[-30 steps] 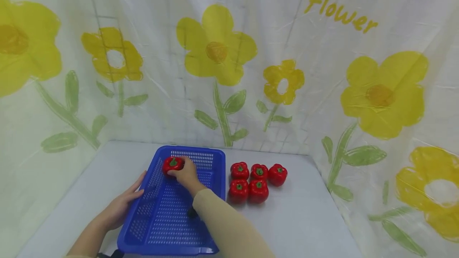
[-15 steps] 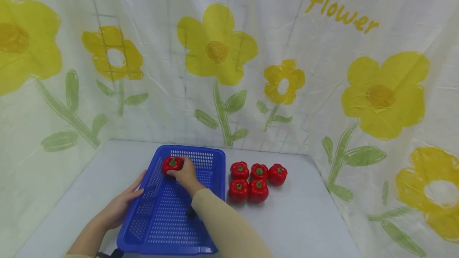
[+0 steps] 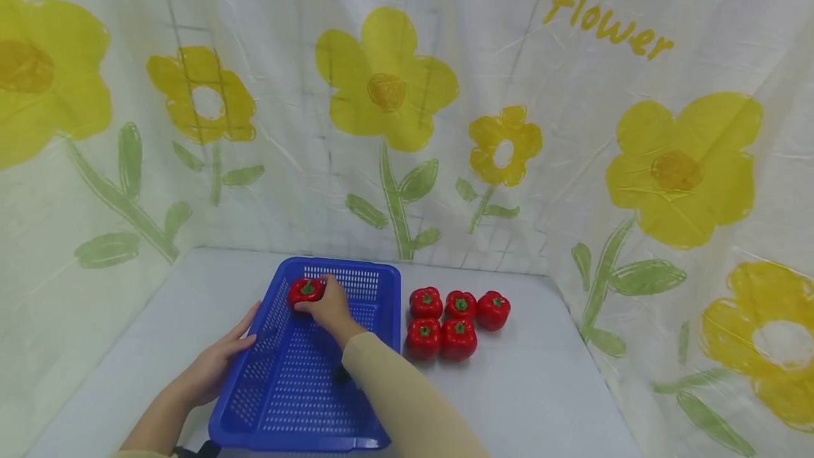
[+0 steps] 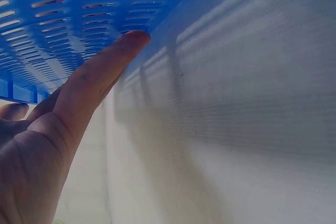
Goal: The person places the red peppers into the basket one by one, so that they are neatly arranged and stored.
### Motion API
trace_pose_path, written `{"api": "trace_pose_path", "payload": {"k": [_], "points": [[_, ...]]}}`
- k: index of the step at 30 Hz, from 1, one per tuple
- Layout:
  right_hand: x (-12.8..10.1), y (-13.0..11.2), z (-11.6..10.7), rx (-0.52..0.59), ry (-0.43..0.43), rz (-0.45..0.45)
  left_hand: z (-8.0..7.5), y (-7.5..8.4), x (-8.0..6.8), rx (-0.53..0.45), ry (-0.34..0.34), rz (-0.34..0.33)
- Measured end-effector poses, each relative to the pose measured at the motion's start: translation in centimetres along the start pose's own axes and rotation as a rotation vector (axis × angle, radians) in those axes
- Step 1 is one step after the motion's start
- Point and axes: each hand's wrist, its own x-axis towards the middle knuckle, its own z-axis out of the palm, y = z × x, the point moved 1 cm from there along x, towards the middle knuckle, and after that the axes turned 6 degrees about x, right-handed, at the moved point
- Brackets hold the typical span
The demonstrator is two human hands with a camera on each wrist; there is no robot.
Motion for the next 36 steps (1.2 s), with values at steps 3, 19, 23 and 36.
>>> {"api": "trace_pose_path", "payload": {"k": [3, 19, 23, 36], "points": [[0.0, -0.4, -0.2, -0.026, 0.008, -0.016, -0.1, 0.1, 0.0, -0.003, -0.011, 0.011], [-0.6, -4.1, -2.3, -0.067, -0.01, -0.089, -0.1, 0.0, 0.1, -0.002, 0.021, -0.001], [-0.8, -4.8, -3.3, -0.067, -0.016, -0.112, -0.1, 0.2, 0.3, -0.004, 0.025, 0.001], [-2.9, -6.6, -5.4, 0.013, -0.07, -0.146, -0.1, -0.1, 0.0, -0.006, 0.009, 0.002]]}}
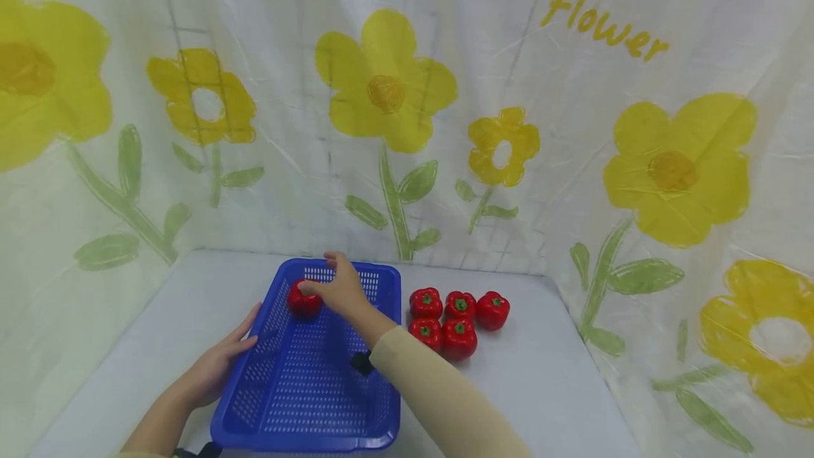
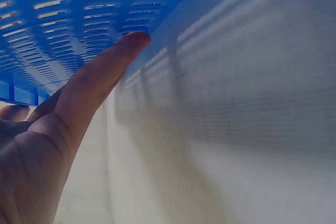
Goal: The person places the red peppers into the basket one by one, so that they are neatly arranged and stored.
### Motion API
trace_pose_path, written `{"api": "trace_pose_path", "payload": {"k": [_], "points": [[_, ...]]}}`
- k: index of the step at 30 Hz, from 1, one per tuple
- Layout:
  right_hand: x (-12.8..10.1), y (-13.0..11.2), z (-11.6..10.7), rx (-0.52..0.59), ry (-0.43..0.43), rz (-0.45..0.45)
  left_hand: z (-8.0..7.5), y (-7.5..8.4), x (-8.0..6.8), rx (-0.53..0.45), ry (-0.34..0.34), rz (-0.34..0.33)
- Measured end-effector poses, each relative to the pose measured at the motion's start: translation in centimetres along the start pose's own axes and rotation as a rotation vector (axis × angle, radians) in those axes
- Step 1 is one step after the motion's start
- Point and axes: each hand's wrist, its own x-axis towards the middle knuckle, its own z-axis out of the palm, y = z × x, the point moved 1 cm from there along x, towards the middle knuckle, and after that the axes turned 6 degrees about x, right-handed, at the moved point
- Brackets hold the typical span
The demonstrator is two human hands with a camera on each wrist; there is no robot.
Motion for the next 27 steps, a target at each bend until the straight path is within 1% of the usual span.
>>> {"api": "trace_pose_path", "payload": {"k": [4, 8, 10, 14, 19, 24, 27], "points": [[-0.9, -1.0, -1.0, 0.037, -0.009, -0.011, -0.1, -0.1, 0.0, -0.013, -0.013, 0.001], [-1.2, -1.6, -2.1, 0.04, -0.011, -0.024, 0.0, 0.0, 0.0, 0.0, 0.004, -0.004], [-1.4, -1.7, -2.6, 0.035, -0.014, -0.022, 0.0, 0.0, 0.0, 0.002, 0.001, 0.003], [-1.8, -2.0, -3.8, 0.051, -0.024, -0.03, 0.1, -0.1, 0.0, -0.001, 0.012, -0.008], [-2.4, -2.0, -4.9, 0.071, -0.019, -0.036, 0.2, -0.2, -0.1, 0.002, 0.017, -0.01], [-3.2, -1.9, -6.0, 0.088, -0.025, -0.039, 0.2, -0.3, -0.1, -0.007, -0.002, -0.001], [-3.6, -1.7, -6.7, 0.104, -0.028, -0.058, 0.1, -0.2, -0.1, -0.009, -0.007, 0.003]]}}
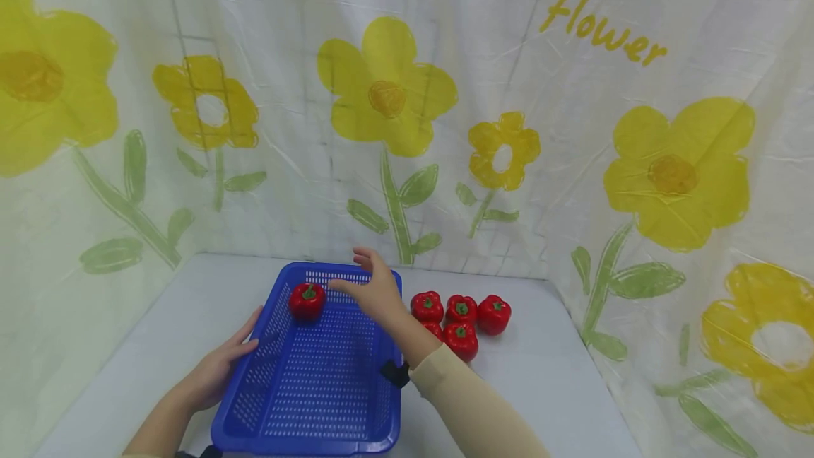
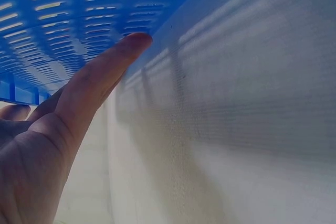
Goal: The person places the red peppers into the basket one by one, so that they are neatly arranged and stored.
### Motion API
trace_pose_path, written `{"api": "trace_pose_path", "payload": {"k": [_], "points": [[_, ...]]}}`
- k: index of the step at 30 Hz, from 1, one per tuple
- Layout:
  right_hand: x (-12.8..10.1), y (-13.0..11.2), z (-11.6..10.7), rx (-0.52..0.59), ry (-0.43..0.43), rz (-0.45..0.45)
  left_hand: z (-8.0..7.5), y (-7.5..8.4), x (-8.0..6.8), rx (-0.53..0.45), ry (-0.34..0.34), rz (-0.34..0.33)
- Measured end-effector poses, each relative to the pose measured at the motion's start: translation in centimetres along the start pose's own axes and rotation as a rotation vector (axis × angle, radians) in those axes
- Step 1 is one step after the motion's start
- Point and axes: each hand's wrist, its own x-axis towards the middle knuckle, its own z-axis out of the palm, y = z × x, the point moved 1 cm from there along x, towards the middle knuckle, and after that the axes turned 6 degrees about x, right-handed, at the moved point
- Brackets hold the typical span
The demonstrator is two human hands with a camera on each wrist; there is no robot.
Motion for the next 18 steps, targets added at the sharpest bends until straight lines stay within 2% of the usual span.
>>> {"api": "trace_pose_path", "payload": {"k": [5, 18], "points": [[-0.5, 0.4, -1.0, 0.016, -0.005, -0.043, 0.0, 0.1, 0.1, 0.006, 0.002, 0.003], [-2.2, 0.2, -3.4, 0.036, 0.017, -0.074, 0.0, 0.2, 0.0, -0.005, -0.018, 0.0]]}}
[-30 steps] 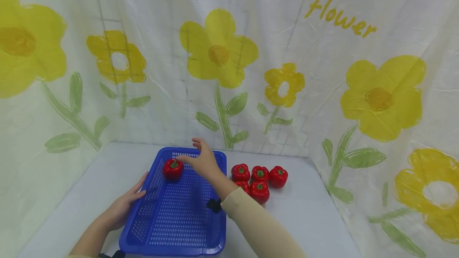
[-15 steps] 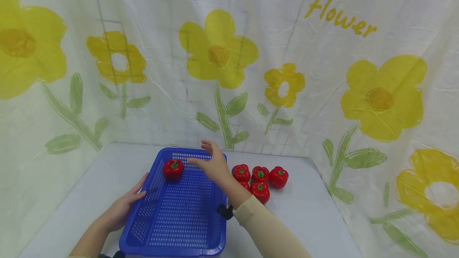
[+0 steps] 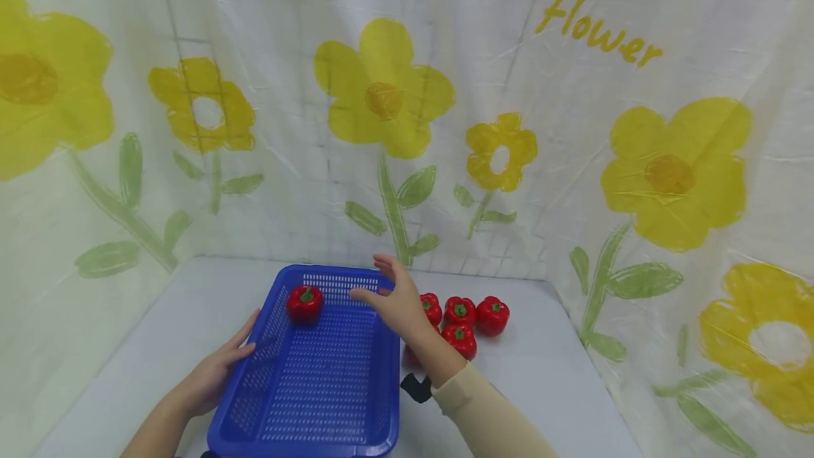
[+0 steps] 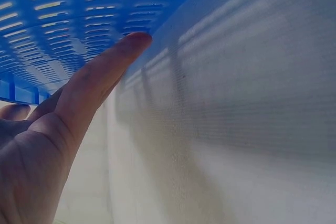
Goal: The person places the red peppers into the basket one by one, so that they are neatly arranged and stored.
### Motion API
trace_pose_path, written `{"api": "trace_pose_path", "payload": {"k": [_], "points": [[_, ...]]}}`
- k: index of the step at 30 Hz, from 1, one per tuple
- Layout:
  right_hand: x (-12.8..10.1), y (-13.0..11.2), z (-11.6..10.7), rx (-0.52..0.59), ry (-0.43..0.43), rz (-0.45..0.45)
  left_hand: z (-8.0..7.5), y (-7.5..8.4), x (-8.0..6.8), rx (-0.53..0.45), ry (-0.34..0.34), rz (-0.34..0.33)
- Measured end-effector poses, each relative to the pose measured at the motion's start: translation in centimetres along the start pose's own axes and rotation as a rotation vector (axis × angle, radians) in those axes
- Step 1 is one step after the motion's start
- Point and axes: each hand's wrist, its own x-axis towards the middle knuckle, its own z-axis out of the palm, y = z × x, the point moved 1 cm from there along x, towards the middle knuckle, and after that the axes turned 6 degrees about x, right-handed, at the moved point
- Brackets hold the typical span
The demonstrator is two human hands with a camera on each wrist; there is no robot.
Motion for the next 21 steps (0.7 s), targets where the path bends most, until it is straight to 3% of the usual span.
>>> {"api": "trace_pose_path", "payload": {"k": [12, 21], "points": [[-1.6, 1.1, -2.7, 0.019, 0.044, 0.037, -0.1, -0.2, 0.0, -0.019, -0.01, 0.006], [-2.9, 1.8, -3.3, -0.007, 0.052, 0.015, -0.2, -0.3, 0.0, -0.026, -0.014, 0.008]]}}
